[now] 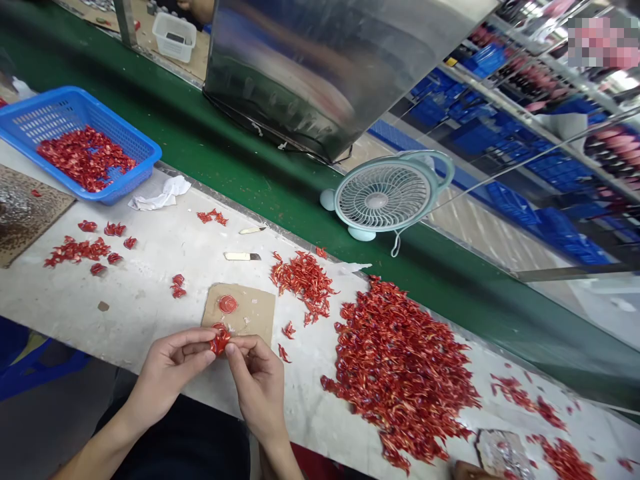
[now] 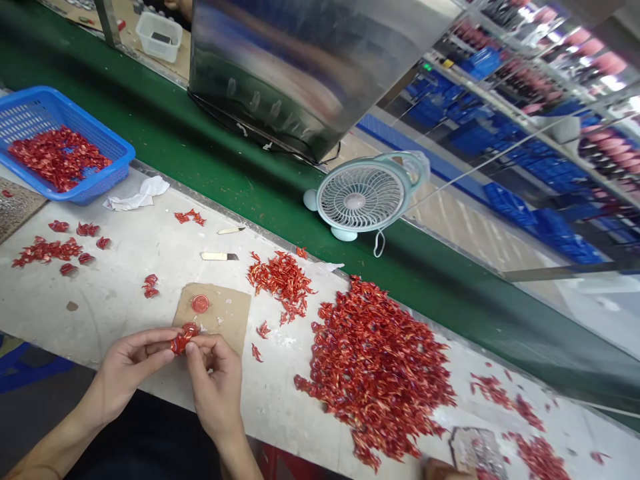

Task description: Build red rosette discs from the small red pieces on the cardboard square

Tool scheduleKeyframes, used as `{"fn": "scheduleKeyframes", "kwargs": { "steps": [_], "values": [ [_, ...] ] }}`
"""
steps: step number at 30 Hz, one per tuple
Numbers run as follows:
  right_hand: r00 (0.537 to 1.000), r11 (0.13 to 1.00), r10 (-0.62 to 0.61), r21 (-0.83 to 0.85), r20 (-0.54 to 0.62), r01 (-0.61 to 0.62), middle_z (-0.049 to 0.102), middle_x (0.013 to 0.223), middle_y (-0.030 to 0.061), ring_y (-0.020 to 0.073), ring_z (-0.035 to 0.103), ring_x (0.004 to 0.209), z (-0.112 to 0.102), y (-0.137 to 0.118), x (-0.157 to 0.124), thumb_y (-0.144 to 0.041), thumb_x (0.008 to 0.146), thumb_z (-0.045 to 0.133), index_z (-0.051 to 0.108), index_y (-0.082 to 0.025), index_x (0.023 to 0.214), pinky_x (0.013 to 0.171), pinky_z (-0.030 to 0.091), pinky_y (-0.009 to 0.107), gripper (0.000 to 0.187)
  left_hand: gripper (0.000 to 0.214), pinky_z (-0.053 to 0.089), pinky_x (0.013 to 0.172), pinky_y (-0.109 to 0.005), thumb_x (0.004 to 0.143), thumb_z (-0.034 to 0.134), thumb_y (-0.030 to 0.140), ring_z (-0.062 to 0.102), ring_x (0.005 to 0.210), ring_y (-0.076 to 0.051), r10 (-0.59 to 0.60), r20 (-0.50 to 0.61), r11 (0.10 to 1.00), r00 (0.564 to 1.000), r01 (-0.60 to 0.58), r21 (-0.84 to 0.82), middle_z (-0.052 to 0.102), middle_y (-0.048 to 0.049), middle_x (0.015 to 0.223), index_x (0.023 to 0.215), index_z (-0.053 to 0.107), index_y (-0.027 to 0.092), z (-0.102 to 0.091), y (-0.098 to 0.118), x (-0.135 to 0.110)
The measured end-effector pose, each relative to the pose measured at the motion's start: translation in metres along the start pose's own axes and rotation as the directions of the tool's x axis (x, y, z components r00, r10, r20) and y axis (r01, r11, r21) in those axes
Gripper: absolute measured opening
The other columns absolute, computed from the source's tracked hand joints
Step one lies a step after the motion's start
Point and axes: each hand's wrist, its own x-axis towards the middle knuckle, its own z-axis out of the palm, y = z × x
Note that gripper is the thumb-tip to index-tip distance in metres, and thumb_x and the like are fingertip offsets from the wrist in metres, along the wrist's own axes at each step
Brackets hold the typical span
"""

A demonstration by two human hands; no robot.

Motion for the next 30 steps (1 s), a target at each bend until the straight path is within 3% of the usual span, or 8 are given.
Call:
{"fn": "scheduleKeyframes", "kwargs": {
  "steps": [6,12,17,19,22,24,27,30],
  "values": [
    [1.000,1.000,0.015,-0.012,-0.019,-0.015,0.073,0.092,0.0051,0.0171,0.068,0.075,0.002,0.003,-0.006,-0.032,0.091,0.073,0.071,-0.022,0.096,0.060,0.054,0.026,0.012,0.018,0.058,0.101,-0.030,0.082,0.078,0.023,0.070,0.119,-0.024,0.121,-0.004,0.992,0.993,-0.121,0.047,0.076,-0.0041,0.124,0.100,0.081,0.025,0.005,0.002,0.000],
    [0.997,1.000,-0.018,0.017,-0.079,0.019,0.075,0.093,0.0065,0.0194,0.073,0.081,-0.004,0.005,-0.014,-0.032,0.091,0.072,0.068,-0.021,0.095,0.071,0.060,0.030,0.012,0.017,0.063,0.091,-0.030,0.083,0.077,0.024,0.074,0.108,-0.024,0.156,0.012,0.978,0.988,-0.156,0.135,0.078,-0.0054,0.116,0.099,0.082,0.027,0.013,-0.003,-0.008],
    [0.985,0.999,-0.043,0.002,-0.168,0.044,0.070,0.086,0.0016,0.0156,0.069,0.072,-0.021,0.021,-0.028,-0.032,0.091,0.071,0.059,-0.024,0.094,0.064,0.057,0.025,0.015,0.022,0.064,0.087,-0.032,0.088,0.070,0.027,0.075,0.100,-0.022,0.122,0.214,0.934,0.969,-0.185,0.304,0.073,-0.0070,0.123,0.108,0.079,0.029,0.022,-0.005,-0.010],
    [0.967,0.998,-0.056,-0.028,-0.247,0.050,0.069,0.084,0.0005,0.0159,0.068,0.071,-0.034,0.031,-0.036,-0.032,0.091,0.071,0.054,-0.025,0.098,0.063,0.056,0.025,0.020,0.024,0.063,0.087,-0.033,0.091,0.067,0.028,0.073,0.100,-0.021,0.196,0.243,0.862,0.950,-0.285,0.419,0.068,-0.0069,0.127,0.113,0.076,0.030,0.017,-0.002,-0.003],
    [0.899,0.983,-0.097,-0.180,-0.427,0.021,0.066,0.085,0.0010,0.0177,0.068,0.073,-0.063,0.048,-0.045,-0.037,0.089,0.071,0.052,-0.024,0.100,0.064,0.055,0.027,0.026,0.026,0.060,0.087,-0.036,0.092,0.064,0.032,0.069,0.092,-0.018,0.411,0.095,0.630,0.906,-0.358,0.689,0.060,-0.0070,0.128,0.117,0.071,0.029,-0.003,0.008,0.015],
    [0.835,0.956,-0.120,-0.289,-0.537,-0.049,0.065,0.086,0.0015,0.0177,0.066,0.071,-0.086,0.059,-0.050,-0.041,0.086,0.071,0.052,-0.024,0.098,0.060,0.053,0.027,0.029,0.030,0.059,0.086,-0.038,0.090,0.064,0.036,0.067,0.091,-0.020,0.518,0.005,0.462,0.855,-0.285,0.840,0.058,-0.0076,0.124,0.119,0.068,0.026,-0.022,0.015,0.030],
    [0.755,0.896,-0.126,-0.400,-0.643,-0.192,0.063,0.086,0.0019,0.0169,0.062,0.066,-0.119,0.074,-0.055,-0.047,0.083,0.070,0.053,-0.023,0.097,0.055,0.049,0.026,0.032,0.037,0.057,0.081,-0.039,0.091,0.060,0.040,0.066,0.094,-0.024,0.481,-0.041,0.302,0.876,-0.122,0.945,0.057,-0.0083,0.118,0.125,0.064,0.026,-0.044,0.024,0.047],
    [0.740,0.816,-0.143,-0.502,-0.657,-0.288,0.065,0.087,0.0036,0.0184,0.062,0.069,-0.143,0.081,-0.057,-0.048,0.084,0.067,0.055,-0.021,0.098,0.059,0.050,0.029,0.033,0.029,0.055,0.079,-0.036,0.093,0.055,0.038,0.068,0.087,-0.022,0.464,-0.041,0.225,0.885,-0.074,0.971,0.059,-0.0066,0.115,0.117,0.067,0.026,-0.053,0.029,0.054]
  ]
}}
